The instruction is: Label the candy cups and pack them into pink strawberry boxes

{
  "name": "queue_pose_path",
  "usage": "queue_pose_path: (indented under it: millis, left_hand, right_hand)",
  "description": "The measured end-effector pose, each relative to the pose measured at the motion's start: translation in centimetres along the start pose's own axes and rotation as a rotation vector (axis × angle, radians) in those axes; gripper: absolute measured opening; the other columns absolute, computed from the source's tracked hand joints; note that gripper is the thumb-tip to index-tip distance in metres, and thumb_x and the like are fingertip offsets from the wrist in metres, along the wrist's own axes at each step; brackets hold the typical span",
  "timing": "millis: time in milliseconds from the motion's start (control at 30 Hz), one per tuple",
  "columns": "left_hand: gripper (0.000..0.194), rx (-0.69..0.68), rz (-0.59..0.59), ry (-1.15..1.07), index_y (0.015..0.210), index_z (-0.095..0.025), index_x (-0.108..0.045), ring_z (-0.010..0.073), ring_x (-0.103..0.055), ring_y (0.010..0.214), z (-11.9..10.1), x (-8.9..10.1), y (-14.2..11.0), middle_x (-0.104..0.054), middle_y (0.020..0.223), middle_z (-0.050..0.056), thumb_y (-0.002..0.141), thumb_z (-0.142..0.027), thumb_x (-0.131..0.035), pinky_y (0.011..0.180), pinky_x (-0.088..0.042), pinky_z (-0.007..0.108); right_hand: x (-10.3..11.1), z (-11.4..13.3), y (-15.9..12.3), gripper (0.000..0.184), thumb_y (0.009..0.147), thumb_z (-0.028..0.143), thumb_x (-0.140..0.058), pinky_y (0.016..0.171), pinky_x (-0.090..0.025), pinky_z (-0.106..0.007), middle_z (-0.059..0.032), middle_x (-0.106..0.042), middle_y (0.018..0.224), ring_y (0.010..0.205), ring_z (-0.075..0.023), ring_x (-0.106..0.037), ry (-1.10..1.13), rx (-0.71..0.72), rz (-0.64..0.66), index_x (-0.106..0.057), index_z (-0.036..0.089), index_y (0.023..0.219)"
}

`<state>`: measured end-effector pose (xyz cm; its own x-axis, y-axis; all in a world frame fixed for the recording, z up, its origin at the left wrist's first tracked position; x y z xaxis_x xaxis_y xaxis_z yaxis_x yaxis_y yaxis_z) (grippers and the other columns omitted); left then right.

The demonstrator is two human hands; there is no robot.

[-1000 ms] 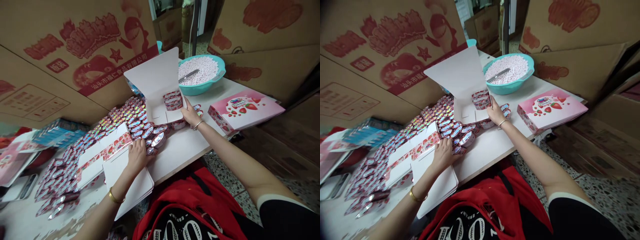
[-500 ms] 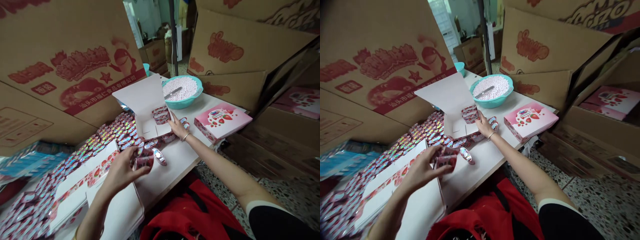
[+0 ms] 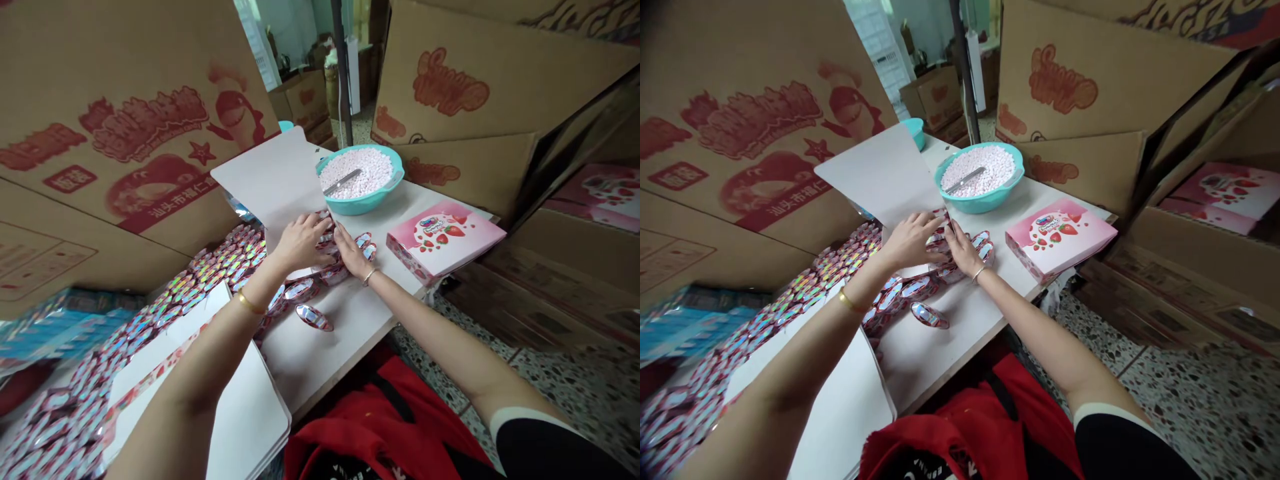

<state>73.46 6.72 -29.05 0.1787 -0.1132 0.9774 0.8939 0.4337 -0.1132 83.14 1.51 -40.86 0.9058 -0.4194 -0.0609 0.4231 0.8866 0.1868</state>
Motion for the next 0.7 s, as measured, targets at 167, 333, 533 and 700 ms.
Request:
queue_pose_path:
  millis: [167, 333, 533, 700]
  left_hand:
    - [0.049, 0.077, 0.048, -0.027, 0.137, -0.023, -0.048, 0.0277, -0.061, 0.109, 0.4, -2.8, -2.3, -0.053, 0.135, 0.013, 0.091, -0.037, -0.055, 0.085, -0.05, 0.036]
    - [0.052, 0.171, -0.08, -0.077, 0.145, -0.014, -0.039, 0.0307, -0.055, 0.121, -0.9, -3.8, -3.9, -0.041, 0.149, 0.018, 0.094, -0.023, -0.045, 0.094, -0.048, 0.04]
    - [0.059, -0.227, -0.008, -0.131, 0.138, -0.025, -0.048, 0.0312, -0.043, 0.132, -4.4, -4.2, -10.8, -0.046, 0.146, 0.012, 0.081, -0.028, -0.066, 0.104, -0.037, 0.044]
    - [0.022, -0.122, 0.094, -0.021, 0.112, -0.021, -0.062, 0.0252, -0.059, 0.101, -4.5, -9.5, -13.7, -0.065, 0.105, 0.01, 0.094, -0.03, -0.054, 0.088, -0.041, 0.04]
  right_hand:
    - [0.0, 0.2, 0.1, 0.085, 0.087, 0.081, -0.03, 0.126, -0.015, -0.039, -0.0026, -0.037, 0.158, 0.149, -0.021, -0.025, -0.011, -0.001, 0.005, -0.037, 0.025, 0.152]
    - [0.4, 0.3, 0.2, 0.088, 0.086, 0.082, -0.032, 0.125, -0.015, -0.041, -0.0047, -0.037, 0.158, 0.15, -0.0228, -0.024, -0.043, -0.005, 0.009, -0.035, 0.025, 0.152]
    - [1.7, 1.8, -2.2, 0.078, 0.092, 0.072, -0.034, 0.124, -0.015, -0.049, -0.0081, -0.027, 0.162, 0.151, -0.0253, -0.019, -0.244, 0.147, -0.202, -0.027, 0.025, 0.154]
    - [1.8, 3.7, -6.4, 0.057, 0.098, 0.055, -0.039, 0.123, -0.016, -0.057, -0.0069, -0.027, 0.162, 0.152, -0.0258, -0.014, -0.469, 0.379, -0.268, -0.034, 0.029, 0.149]
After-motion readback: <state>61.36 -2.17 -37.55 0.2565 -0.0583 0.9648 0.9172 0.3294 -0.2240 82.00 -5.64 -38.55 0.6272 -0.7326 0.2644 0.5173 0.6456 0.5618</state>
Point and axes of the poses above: each hand's wrist, its own y-axis towards the middle knuckle, its own x-axis out of the back of the hand, z = x × y, the point moved 4 cm from there along y, towards the middle knuckle
